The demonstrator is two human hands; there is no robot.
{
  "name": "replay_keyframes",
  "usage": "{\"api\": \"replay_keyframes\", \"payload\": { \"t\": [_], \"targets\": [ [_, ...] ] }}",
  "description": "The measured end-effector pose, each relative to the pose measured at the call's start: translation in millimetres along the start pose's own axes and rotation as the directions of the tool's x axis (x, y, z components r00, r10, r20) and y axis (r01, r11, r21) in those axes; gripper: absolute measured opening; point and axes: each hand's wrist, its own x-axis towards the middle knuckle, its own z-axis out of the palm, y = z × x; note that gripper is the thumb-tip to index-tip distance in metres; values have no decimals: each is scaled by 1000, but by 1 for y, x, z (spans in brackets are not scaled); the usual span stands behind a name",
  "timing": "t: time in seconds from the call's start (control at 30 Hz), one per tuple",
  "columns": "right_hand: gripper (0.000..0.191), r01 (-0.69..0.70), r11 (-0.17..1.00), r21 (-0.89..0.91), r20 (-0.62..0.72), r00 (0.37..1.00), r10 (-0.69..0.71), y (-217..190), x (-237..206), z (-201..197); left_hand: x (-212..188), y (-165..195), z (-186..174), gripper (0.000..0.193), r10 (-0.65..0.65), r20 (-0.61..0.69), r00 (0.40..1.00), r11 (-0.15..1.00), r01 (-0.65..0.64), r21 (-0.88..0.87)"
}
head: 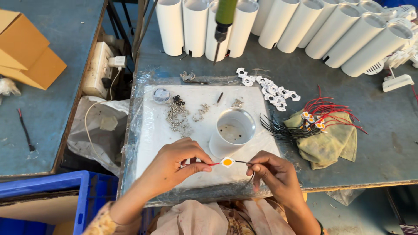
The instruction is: The person assembles LED light fixtures by inserting LED modules into white cylindrical housings, securing them with screws using a power screwdriver, and connecting wires. The person repeats this process for multiple units.
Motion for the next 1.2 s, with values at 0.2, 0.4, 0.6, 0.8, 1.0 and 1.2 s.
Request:
{"api": "replay_keyframes", "payload": {
  "t": [0.2, 0.4, 0.6, 0.8, 1.0, 1.2],
  "targets": [
    [12, 205, 947, -248, 55, 979, -198, 4, -9, -6, 10, -23, 41, 15, -220, -68, 973, 823, 149, -548],
    [24, -38, 983, -182, 32, 999, 44, 10, -8, -12, 15, -32, 38, 19, -315, -92, 945, 803, 213, -556],
    [34, 66, 974, -216, -100, 991, -90, 4, 2, -9, 19, -30, 36, 20, -326, -78, 942, 780, 222, -585],
    [42, 306, 290, -907, -49, 606, -794, -44, 6, 12, 22, -13, 38, 14, -189, -193, 963, 950, 129, -286],
    [38, 402, 60, -914, 233, 639, -733, -69, 17, 36, 30, 7, 42, 12, -208, -195, 959, 969, 174, -177],
    [40, 438, 130, -889, 226, 668, -709, -69, 22, 33, 33, 12, 43, 13, -211, -187, 959, 970, 182, -163]
  ]
}}
